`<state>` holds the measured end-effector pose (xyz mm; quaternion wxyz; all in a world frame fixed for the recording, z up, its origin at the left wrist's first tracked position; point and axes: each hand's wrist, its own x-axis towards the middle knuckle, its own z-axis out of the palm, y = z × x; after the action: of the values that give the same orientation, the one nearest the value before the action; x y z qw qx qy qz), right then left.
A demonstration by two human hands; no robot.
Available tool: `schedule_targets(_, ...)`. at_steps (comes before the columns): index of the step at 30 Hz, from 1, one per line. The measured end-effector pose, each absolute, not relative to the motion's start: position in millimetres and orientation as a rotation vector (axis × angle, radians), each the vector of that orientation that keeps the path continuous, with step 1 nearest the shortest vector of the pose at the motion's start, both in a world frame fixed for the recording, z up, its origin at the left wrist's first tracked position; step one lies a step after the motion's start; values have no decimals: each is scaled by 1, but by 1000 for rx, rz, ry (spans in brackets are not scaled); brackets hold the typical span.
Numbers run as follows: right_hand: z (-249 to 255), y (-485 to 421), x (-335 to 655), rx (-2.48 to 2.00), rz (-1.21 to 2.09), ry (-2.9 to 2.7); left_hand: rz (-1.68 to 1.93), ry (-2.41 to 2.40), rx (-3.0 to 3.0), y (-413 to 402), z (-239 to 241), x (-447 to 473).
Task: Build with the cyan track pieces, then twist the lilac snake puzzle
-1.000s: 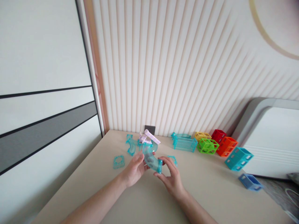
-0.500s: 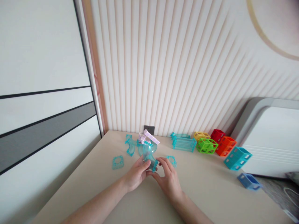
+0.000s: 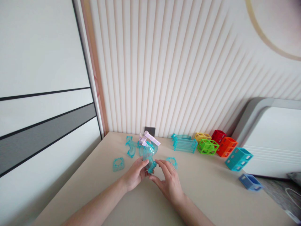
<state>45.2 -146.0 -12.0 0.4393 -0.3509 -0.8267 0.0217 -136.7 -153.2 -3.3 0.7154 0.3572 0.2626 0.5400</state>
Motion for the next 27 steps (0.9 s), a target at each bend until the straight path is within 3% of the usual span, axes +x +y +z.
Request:
schedule_targets(8, -14, -133, 52, -930, 461, -1727, 1067, 569, 734, -151, -3, -147)
schedule_targets(16, -13, -129, 58, -704, 1024, -1674, 751, 398, 893, -159, 1, -151)
schedule_targets(27, -27, -120, 64, -889, 766, -1700, 829, 409, 778, -156, 3, -153)
